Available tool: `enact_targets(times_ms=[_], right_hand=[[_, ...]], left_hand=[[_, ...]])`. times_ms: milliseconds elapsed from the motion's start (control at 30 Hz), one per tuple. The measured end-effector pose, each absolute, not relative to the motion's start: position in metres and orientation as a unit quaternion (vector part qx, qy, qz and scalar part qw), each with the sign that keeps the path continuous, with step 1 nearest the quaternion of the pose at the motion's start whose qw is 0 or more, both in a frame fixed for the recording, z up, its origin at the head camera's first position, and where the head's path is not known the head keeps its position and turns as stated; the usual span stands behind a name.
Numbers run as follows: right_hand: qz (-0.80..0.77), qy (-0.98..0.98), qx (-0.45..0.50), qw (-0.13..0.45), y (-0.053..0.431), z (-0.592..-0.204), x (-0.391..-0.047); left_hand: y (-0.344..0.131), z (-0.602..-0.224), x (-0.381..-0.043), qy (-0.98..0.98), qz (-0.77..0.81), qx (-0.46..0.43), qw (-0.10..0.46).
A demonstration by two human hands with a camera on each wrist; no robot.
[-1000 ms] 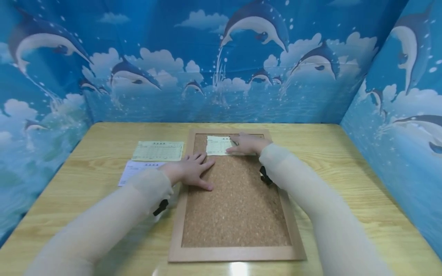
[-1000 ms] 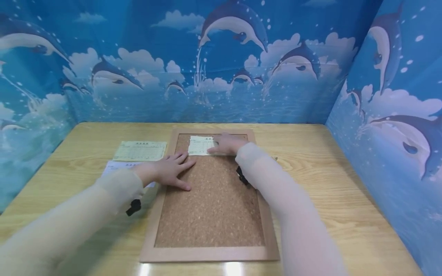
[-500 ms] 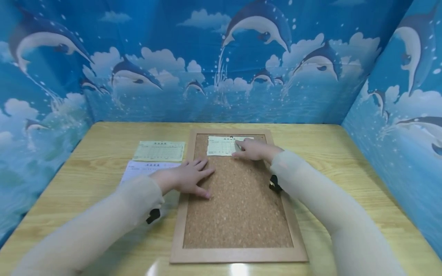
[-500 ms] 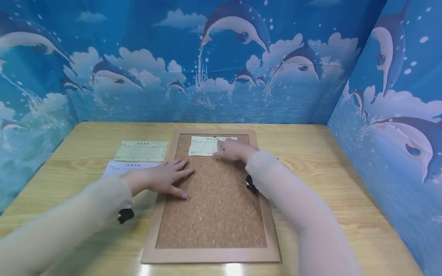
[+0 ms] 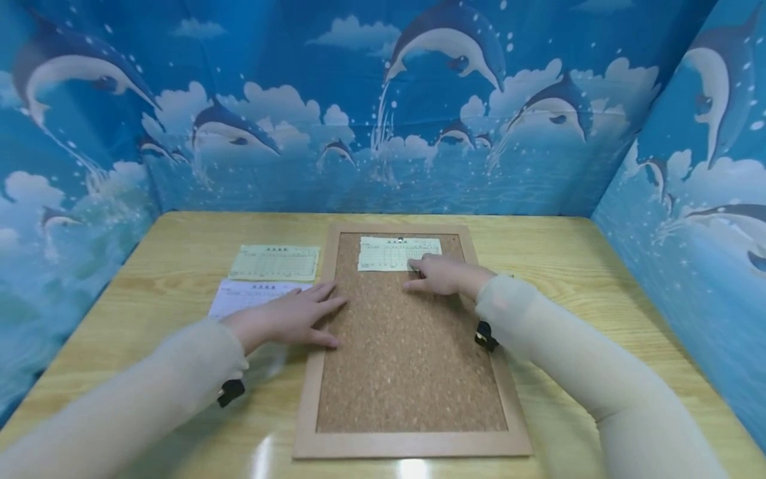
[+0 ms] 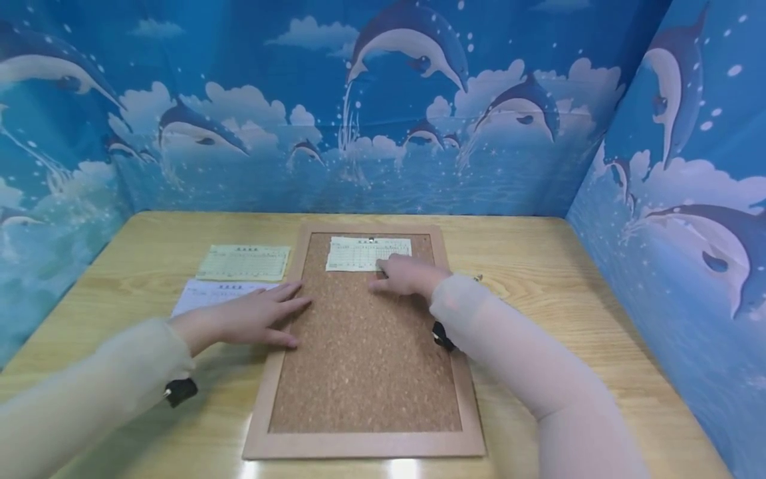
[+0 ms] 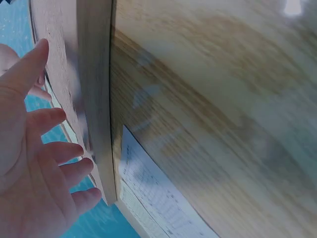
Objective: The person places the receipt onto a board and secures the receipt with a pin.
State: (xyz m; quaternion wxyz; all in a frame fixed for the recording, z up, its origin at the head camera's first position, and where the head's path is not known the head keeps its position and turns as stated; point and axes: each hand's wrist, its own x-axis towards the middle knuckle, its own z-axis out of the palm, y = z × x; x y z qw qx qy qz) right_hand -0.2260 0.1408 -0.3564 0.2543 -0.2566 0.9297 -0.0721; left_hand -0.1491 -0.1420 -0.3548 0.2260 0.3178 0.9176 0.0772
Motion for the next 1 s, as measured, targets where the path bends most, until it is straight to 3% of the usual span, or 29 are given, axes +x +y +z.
enact_targets(times_ms=[1000], right_hand=[[-0.076, 0.925, -0.316, 0.195, 0.098, -0.361, -0.173]], left_hand=[[-0.241, -0.359, -0.126, 0.956, 0.133, 0.243, 0.093]])
